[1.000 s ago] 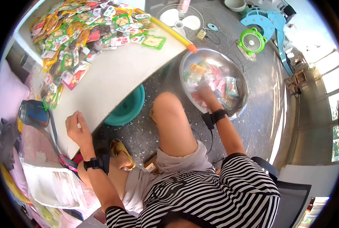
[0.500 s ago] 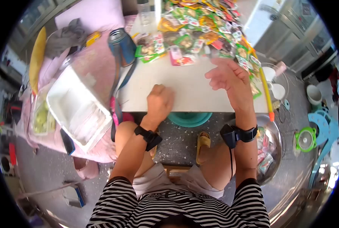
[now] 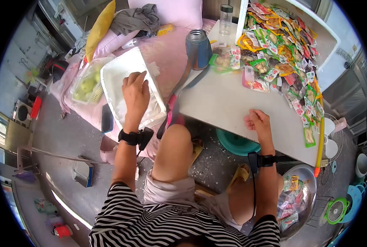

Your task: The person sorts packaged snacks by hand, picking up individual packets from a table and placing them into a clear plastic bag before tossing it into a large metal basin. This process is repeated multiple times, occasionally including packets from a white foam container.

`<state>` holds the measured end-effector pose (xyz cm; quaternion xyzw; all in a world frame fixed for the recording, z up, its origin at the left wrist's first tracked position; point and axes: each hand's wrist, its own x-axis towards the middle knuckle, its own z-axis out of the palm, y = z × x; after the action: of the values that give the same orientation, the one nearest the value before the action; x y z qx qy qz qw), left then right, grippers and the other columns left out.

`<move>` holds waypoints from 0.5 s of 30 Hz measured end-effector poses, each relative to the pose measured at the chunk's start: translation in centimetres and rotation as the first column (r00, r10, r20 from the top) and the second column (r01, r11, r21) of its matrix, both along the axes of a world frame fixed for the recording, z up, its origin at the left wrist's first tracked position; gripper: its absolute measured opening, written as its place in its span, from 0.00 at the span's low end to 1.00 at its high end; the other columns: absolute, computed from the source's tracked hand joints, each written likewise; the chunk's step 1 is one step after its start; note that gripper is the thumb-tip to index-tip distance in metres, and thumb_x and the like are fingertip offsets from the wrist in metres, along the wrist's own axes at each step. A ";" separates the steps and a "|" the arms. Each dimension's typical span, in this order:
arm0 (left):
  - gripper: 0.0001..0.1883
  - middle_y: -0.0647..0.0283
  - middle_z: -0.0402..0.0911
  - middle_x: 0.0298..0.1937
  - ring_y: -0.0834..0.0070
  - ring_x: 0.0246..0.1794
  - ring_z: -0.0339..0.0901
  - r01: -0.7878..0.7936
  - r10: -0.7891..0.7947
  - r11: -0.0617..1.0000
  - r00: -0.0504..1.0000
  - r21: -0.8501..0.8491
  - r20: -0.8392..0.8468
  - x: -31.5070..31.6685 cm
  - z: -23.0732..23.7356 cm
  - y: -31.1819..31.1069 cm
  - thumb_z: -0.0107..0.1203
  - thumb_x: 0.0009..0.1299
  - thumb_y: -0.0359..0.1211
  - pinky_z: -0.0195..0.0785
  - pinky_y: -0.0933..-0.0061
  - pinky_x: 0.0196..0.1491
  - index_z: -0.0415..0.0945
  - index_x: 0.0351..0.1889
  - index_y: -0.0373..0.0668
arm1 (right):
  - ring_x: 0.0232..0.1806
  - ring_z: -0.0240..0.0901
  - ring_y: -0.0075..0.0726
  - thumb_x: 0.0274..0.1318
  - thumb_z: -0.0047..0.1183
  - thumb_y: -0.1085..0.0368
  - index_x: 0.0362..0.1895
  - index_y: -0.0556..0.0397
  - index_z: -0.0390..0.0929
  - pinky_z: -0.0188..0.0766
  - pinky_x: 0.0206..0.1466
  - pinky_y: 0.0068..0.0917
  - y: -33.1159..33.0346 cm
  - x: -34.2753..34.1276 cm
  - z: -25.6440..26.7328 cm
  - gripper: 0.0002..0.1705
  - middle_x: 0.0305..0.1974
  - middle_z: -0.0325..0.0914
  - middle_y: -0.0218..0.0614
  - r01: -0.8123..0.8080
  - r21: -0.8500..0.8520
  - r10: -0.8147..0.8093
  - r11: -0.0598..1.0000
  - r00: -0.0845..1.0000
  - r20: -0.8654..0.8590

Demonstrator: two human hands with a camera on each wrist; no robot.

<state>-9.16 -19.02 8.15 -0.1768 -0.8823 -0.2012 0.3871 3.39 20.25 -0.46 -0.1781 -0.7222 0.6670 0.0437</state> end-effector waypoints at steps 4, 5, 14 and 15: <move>0.11 0.55 0.78 0.48 0.54 0.52 0.71 -0.257 0.431 0.857 0.833 -0.447 0.346 -2.9 -4.9 -9.6 0.55 0.63 0.33 0.63 0.49 0.50 0.84 0.41 0.42 | 0.25 0.75 0.22 0.66 0.49 0.59 0.46 0.58 0.78 0.71 0.28 0.19 -0.2 0.1 -0.6 0.15 0.30 0.82 0.36 0.009 0.025 -0.007 1.000 0.999 -0.047; 0.09 0.53 0.80 0.40 0.53 0.46 0.75 -0.303 0.483 0.832 0.808 -0.465 0.337 -4.3 -7.5 -11.5 0.54 0.63 0.33 0.65 0.47 0.47 0.84 0.34 0.42 | 0.25 0.75 0.22 0.66 0.49 0.59 0.46 0.58 0.78 0.71 0.28 0.18 -0.2 0.1 -0.6 0.15 0.30 0.82 0.36 0.013 0.027 -0.011 1.000 0.999 -0.053; 0.05 0.54 0.80 0.31 0.52 0.35 0.76 -0.295 0.302 0.953 0.946 -0.069 0.119 -3.9 -7.9 -11.8 0.56 0.61 0.32 0.65 0.50 0.39 0.78 0.30 0.41 | 0.26 0.74 0.23 0.66 0.48 0.61 0.46 0.58 0.77 0.71 0.28 0.19 0.0 0.5 -1.2 0.14 0.31 0.82 0.37 -0.009 0.011 0.010 1.000 0.995 -0.102; 0.02 0.53 0.80 0.30 0.52 0.33 0.75 -0.238 0.239 0.971 0.970 -0.014 0.041 -3.8 -7.3 -11.8 0.56 0.63 0.28 0.65 0.52 0.37 0.76 0.31 0.40 | 0.26 0.74 0.23 0.66 0.48 0.61 0.46 0.59 0.77 0.71 0.28 0.19 0.0 0.4 -1.1 0.14 0.31 0.82 0.37 -0.010 0.010 0.011 1.000 0.996 -0.093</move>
<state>-13.01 -30.79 0.88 -0.0669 -0.9060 -0.1529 0.3889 3.83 20.25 -1.60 -0.1430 -0.7233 0.6714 0.0746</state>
